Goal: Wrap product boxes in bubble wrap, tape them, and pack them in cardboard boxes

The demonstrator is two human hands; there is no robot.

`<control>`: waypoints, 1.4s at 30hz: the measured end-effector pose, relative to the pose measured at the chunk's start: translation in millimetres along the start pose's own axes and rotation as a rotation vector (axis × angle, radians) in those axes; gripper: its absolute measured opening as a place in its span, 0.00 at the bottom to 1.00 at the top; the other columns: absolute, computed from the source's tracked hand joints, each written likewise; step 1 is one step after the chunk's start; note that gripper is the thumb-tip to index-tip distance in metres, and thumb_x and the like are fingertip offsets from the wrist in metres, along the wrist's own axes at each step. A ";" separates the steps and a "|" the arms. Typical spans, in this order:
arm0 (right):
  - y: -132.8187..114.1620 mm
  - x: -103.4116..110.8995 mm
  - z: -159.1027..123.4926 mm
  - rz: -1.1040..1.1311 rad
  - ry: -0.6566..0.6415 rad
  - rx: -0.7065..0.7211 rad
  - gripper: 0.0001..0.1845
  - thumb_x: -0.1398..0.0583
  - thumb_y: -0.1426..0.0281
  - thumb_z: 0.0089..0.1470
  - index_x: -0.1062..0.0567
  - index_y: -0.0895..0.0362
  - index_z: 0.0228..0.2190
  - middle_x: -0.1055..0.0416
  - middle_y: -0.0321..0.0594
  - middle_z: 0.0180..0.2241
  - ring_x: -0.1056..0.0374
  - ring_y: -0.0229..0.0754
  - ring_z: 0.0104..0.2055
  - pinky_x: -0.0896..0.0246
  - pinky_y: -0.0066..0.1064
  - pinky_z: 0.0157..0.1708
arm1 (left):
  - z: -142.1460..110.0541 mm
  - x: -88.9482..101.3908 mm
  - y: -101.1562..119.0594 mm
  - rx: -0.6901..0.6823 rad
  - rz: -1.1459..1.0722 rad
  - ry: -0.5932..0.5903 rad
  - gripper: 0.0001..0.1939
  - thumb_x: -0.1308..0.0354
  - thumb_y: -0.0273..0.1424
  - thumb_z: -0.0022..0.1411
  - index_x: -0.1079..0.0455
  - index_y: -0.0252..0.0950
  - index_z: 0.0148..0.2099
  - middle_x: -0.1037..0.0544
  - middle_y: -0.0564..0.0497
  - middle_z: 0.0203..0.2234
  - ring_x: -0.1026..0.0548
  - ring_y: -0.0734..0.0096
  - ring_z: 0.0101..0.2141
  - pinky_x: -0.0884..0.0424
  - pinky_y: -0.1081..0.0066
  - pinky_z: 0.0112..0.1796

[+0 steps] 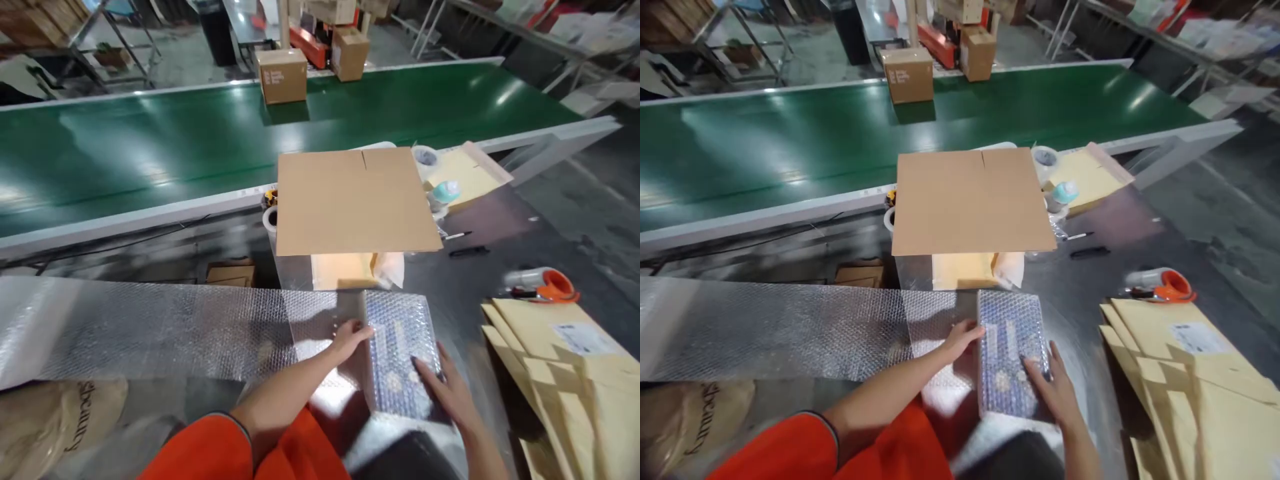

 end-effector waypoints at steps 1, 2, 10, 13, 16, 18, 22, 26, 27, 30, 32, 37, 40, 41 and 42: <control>-7.0 -7.9 -9.0 -0.037 0.024 0.061 0.50 0.47 0.43 0.43 0.36 0.66 0.58 0.51 0.58 0.66 0.55 0.62 0.68 0.54 0.49 0.64 | -1.4 9.9 -1.1 -0.012 -0.006 0.007 0.18 0.37 0.41 0.53 0.28 0.35 0.43 0.21 0.44 0.41 0.25 0.58 0.43 0.31 0.63 0.44; -15.8 -17.8 -19.5 -0.081 0.036 0.124 0.51 0.47 0.43 0.45 0.40 0.66 0.61 0.57 0.58 0.68 0.59 0.62 0.69 0.56 0.52 0.64 | -2.7 21.8 -2.4 -0.021 0.002 0.032 0.17 0.37 0.40 0.54 0.28 0.36 0.42 0.21 0.45 0.39 0.24 0.59 0.41 0.30 0.63 0.42; -119.2 -114.0 -103.4 -0.632 0.239 0.424 0.39 0.43 0.55 0.52 0.42 0.48 0.64 0.62 0.44 0.70 0.74 0.74 0.68 0.57 0.71 0.54 | -26.6 96.3 -13.6 0.038 0.068 0.287 0.12 0.33 0.33 0.48 0.35 0.39 0.27 0.25 0.49 0.28 0.26 0.57 0.43 0.32 0.62 0.45; -134.6 -122.4 -110.0 -0.689 0.281 0.413 0.37 0.44 0.56 0.53 0.40 0.49 0.63 0.57 0.45 0.69 0.69 0.73 0.68 0.51 0.67 0.52 | -52.7 90.9 -10.8 0.076 -0.004 0.225 0.14 0.41 0.44 0.57 0.32 0.39 0.33 0.24 0.48 0.30 0.25 0.60 0.37 0.30 0.63 0.39; -142.1 -124.2 -113.4 -0.728 0.276 0.408 0.36 0.44 0.54 0.54 0.40 0.49 0.63 0.54 0.47 0.68 0.64 0.74 0.66 0.48 0.66 0.50 | -81.1 80.8 2.1 0.162 -0.196 0.029 0.27 0.45 0.54 0.56 0.33 0.44 0.51 0.23 0.48 0.41 0.23 0.64 0.34 0.29 0.66 0.33; -149.2 -128.2 -119.8 -0.766 0.298 0.415 0.36 0.44 0.52 0.55 0.38 0.50 0.62 0.54 0.49 0.68 0.64 0.77 0.66 0.49 0.68 0.49 | -93.3 78.7 14.0 0.154 -0.290 -0.079 0.36 0.37 0.53 0.50 0.39 0.47 0.58 0.24 0.47 0.48 0.23 0.64 0.35 0.30 0.69 0.31; -159.1 -135.1 -131.5 -0.745 0.324 0.535 0.30 0.46 0.55 0.58 0.36 0.47 0.61 0.51 0.48 0.67 0.61 0.77 0.65 0.48 0.69 0.49 | -97.2 97.7 21.6 0.109 -0.276 -0.079 0.36 0.29 0.48 0.42 0.31 0.40 0.52 0.21 0.45 0.41 0.24 0.64 0.31 0.32 0.69 0.29; -147.7 -126.6 -114.1 -0.415 0.276 0.599 0.37 0.46 0.58 0.59 0.52 0.46 0.66 0.60 0.48 0.68 0.46 0.62 0.61 0.41 0.55 0.53 | -94.5 130.2 1.1 0.066 -0.476 -0.115 0.30 0.27 0.44 0.40 0.27 0.36 0.44 0.20 0.47 0.35 0.23 0.63 0.34 0.29 0.65 0.37; -142.3 -125.2 -106.0 -0.345 0.242 0.557 0.42 0.44 0.55 0.57 0.55 0.48 0.67 0.64 0.49 0.69 0.47 0.63 0.63 0.42 0.54 0.54 | -94.2 135.4 -5.8 0.043 -0.547 -0.134 0.29 0.26 0.42 0.40 0.26 0.36 0.43 0.20 0.46 0.35 0.22 0.61 0.37 0.28 0.65 0.40; -126.2 -126.3 -86.4 -0.223 0.099 0.407 0.50 0.42 0.49 0.50 0.55 0.51 0.67 0.68 0.50 0.70 0.62 0.66 0.68 0.50 0.58 0.59 | -89.1 134.7 -26.1 0.040 -0.688 -0.166 0.27 0.26 0.42 0.40 0.26 0.36 0.41 0.19 0.45 0.35 0.22 0.55 0.43 0.29 0.60 0.46; -117.2 -125.5 -80.6 -0.198 0.030 0.346 0.46 0.45 0.49 0.52 0.54 0.50 0.66 0.66 0.47 0.70 0.67 0.64 0.70 0.54 0.61 0.59 | -79.1 120.2 -35.6 0.055 -0.725 -0.168 0.27 0.26 0.44 0.39 0.26 0.36 0.40 0.19 0.45 0.35 0.23 0.53 0.45 0.30 0.58 0.49; -91.8 -91.9 -70.2 -0.232 0.112 0.194 0.44 0.48 0.45 0.50 0.46 0.48 0.65 0.57 0.44 0.69 0.61 0.66 0.69 0.56 0.70 0.56 | -41.5 57.2 -42.2 0.079 -0.714 -0.183 0.28 0.26 0.46 0.36 0.27 0.38 0.38 0.18 0.46 0.34 0.23 0.51 0.45 0.30 0.55 0.50; -77.2 -65.1 -58.9 -0.217 0.154 0.167 0.46 0.46 0.45 0.47 0.43 0.51 0.64 0.53 0.46 0.68 0.58 0.66 0.68 0.54 0.65 0.57 | -26.2 21.9 -42.0 0.078 -0.670 -0.175 0.27 0.28 0.47 0.38 0.29 0.39 0.38 0.18 0.47 0.35 0.23 0.54 0.45 0.29 0.57 0.49; -74.0 -58.8 -55.7 -0.212 0.163 0.165 0.46 0.46 0.46 0.47 0.42 0.52 0.64 0.52 0.46 0.68 0.57 0.65 0.68 0.54 0.64 0.58 | -22.9 13.3 -42.3 0.071 -0.643 -0.165 0.27 0.29 0.48 0.40 0.29 0.39 0.39 0.18 0.47 0.36 0.23 0.55 0.45 0.29 0.58 0.48; -72.1 -54.8 -53.3 -0.208 0.171 0.161 0.46 0.46 0.46 0.47 0.42 0.53 0.63 0.52 0.47 0.67 0.57 0.64 0.68 0.54 0.62 0.58 | -20.1 6.9 -42.9 0.063 -0.607 -0.150 0.26 0.31 0.49 0.42 0.29 0.39 0.39 0.19 0.47 0.36 0.23 0.55 0.44 0.29 0.59 0.48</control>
Point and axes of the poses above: each hand's wrist, its own z-axis towards the middle knuckle, its own x-axis out of the back of the hand, y = z × x, the point moved 2 cm from there along z, towards the middle knuckle
